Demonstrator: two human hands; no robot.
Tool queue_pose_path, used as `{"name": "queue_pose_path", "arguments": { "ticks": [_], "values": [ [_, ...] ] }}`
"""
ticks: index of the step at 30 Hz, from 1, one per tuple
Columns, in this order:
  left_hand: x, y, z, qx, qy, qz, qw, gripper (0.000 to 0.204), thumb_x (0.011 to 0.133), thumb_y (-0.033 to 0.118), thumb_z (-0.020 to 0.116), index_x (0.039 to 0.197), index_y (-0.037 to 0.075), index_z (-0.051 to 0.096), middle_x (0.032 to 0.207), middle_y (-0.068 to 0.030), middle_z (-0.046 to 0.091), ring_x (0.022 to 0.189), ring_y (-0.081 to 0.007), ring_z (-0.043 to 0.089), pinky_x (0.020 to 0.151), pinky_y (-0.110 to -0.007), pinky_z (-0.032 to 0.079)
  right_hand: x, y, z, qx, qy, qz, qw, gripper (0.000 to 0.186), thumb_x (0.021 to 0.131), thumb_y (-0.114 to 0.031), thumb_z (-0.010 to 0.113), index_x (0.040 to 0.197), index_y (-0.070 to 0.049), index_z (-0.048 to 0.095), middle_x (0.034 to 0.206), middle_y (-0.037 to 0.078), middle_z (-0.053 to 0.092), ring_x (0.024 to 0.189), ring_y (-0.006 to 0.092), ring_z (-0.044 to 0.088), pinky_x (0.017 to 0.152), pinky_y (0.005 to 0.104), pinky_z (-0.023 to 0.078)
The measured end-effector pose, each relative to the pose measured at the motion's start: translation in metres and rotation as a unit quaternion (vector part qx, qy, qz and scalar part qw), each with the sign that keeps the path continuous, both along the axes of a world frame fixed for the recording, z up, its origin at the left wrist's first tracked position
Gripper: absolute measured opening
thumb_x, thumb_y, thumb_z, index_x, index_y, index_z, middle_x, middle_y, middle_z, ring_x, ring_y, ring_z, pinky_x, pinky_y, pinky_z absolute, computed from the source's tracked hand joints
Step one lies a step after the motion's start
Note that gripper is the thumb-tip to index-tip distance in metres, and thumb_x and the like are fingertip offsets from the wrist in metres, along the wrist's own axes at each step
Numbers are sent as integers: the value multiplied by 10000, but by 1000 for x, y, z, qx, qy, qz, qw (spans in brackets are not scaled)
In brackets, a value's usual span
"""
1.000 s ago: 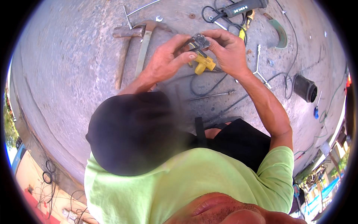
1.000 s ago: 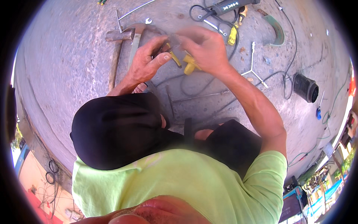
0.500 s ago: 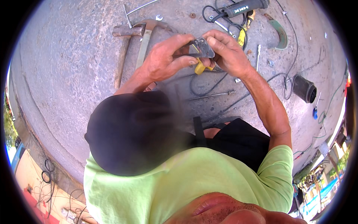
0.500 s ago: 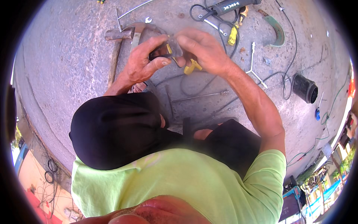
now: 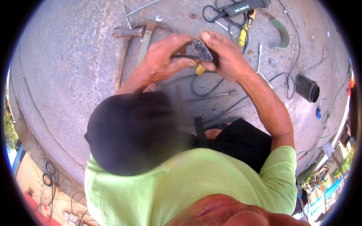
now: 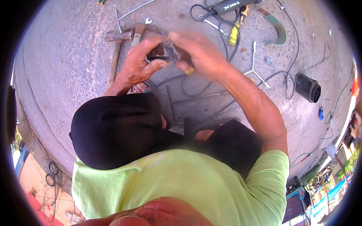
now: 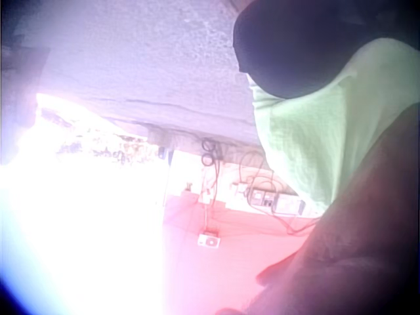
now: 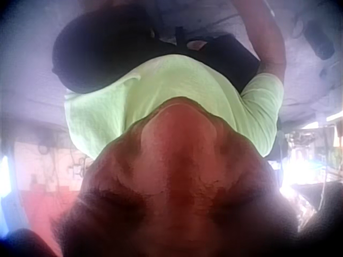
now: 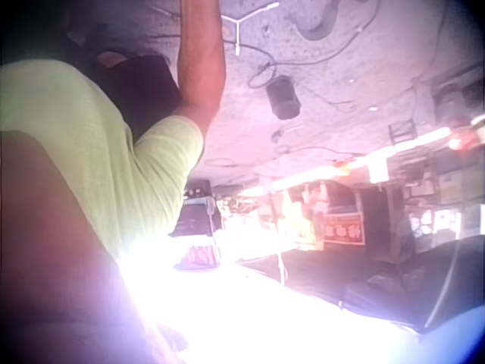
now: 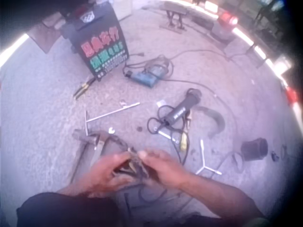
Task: The person manipulates small metal components and brackets by hand, using a hammer and pliers to shape or align them while sitting outdoors.
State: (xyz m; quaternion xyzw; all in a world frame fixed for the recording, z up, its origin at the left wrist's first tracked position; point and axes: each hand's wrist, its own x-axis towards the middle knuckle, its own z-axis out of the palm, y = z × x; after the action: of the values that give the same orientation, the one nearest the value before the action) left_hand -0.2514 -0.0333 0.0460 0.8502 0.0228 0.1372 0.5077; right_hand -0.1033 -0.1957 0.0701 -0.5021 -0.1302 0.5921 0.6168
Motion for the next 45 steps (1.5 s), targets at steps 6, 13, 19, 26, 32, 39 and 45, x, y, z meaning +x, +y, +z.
{"name": "queue_pose_path", "arguments": {
  "ticks": [6,13,19,26,32,39,45],
  "values": [
    [0,-1,1,17,9,3,1000,572,776,220,855,1264,59,603,874,-118,620,755,-276,641,667,-376,524,-3,0,6,-42,-101,13,994,429,1032,-459,510,884,-62,579,663,-20,483,540,93,485,518,262,394],
    [-1,-2,1,11,28,5,1000,554,802,209,840,1273,53,592,939,-130,646,795,-273,660,695,-375,537,0,1,8,-76,-98,21,992,456,1014,-469,537,835,-51,570,657,-8,490,526,112,474,511,269,376],
    [-11,-4,-16,-112,51,26,992,545,898,291,769,1313,7,559,1026,-110,654,887,-191,650,783,-346,535,1,3,2,-11,33,-9,999,315,1017,-395,605,978,-83,587,698,16,546,585,90,487,531,238,350],
    [-11,-11,-22,-296,59,39,953,570,985,390,649,1331,-45,523,982,-64,641,853,-125,590,752,-280,482,1,4,-10,72,20,-43,996,215,998,-263,663,1008,-58,598,793,38,638,668,119,583,636,258,459],
    [-9,-15,-18,-346,123,53,929,576,989,454,617,1322,-11,548,865,-40,619,708,-54,497,584,-213,360,5,5,-12,44,-252,-57,965,123,975,-133,661,982,-17,621,851,40,675,739,101,636,705,257,518],
    [-8,-8,-26,-352,108,33,929,565,1012,496,543,1266,-8,573,816,-44,594,608,-55,444,519,-211,320,10,14,-12,-26,-232,40,972,224,977,-228,659,978,-5,670,875,46,698,735,106,632,682,297,520],
    [-11,-9,-21,-444,183,57,875,540,1052,481,448,1228,-12,584,806,-44,584,589,-63,464,497,-211,327,6,16,-33,35,-623,-5,781,265,981,-279,631,957,-22,692,803,76,684,672,133,613,643,336,517]
  ]
}}
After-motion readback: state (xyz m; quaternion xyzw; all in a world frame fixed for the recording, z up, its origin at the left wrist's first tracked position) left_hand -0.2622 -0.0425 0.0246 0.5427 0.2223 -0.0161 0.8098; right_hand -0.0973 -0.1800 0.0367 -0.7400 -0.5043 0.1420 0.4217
